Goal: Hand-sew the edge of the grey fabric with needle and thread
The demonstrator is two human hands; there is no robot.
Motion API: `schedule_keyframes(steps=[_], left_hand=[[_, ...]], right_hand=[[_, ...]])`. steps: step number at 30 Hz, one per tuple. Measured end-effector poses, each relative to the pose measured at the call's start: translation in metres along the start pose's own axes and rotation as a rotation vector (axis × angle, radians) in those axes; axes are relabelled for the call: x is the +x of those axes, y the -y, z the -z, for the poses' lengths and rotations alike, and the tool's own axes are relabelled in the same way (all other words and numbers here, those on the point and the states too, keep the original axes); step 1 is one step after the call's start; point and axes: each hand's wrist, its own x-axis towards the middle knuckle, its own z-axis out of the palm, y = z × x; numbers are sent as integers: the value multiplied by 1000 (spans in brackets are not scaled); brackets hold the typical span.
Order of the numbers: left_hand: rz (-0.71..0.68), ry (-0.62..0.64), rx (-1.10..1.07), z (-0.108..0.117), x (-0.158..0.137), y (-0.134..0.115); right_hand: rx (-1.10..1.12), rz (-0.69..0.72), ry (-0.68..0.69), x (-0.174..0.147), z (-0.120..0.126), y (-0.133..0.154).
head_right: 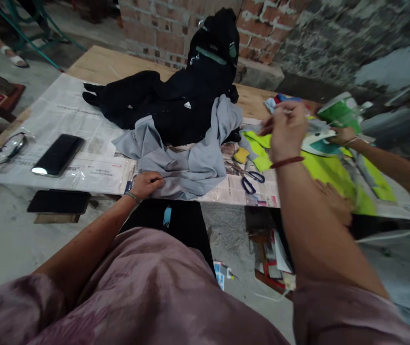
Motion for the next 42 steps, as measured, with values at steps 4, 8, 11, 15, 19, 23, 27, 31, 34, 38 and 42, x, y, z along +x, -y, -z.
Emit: schedule_keyframes(steps=[4, 8, 11, 15, 19, 23, 27, 31, 34, 38, 42], left_hand=[[34, 8, -16, 1, 0, 0], [51, 20, 11, 3, 0, -1], [58, 14, 17, 3, -1, -1], [79, 4, 7, 1, -1, 0], [79, -19, -13, 1, -1, 1], [70, -13, -26, 2, -1, 0], [86, -31, -23, 1, -2, 1], [75, -44, -12, 0, -2, 2], [66, -38, -11, 1, -2, 1], [52, -30, -28, 1, -2, 2], [48, -28, -40, 0, -2, 2]], right_hand=[[90, -282, 347, -95, -51, -19], [-4, -352, 704, -189, -93, -23], [-147, -179, 831, -226, -111, -20], [-279, -92, 880, -235, -121, -22], [-332, -99, 897, -236, -123, -30], [-354, -99, 894, -239, -124, -33], [-373, -110, 879, -240, -127, -32], [-375, -120, 863, -240, -128, -31], [-381, -128, 860, -240, -129, -30], [-408, -134, 855, -240, -130, -28], [-429, -153, 859, -240, -130, -27]])
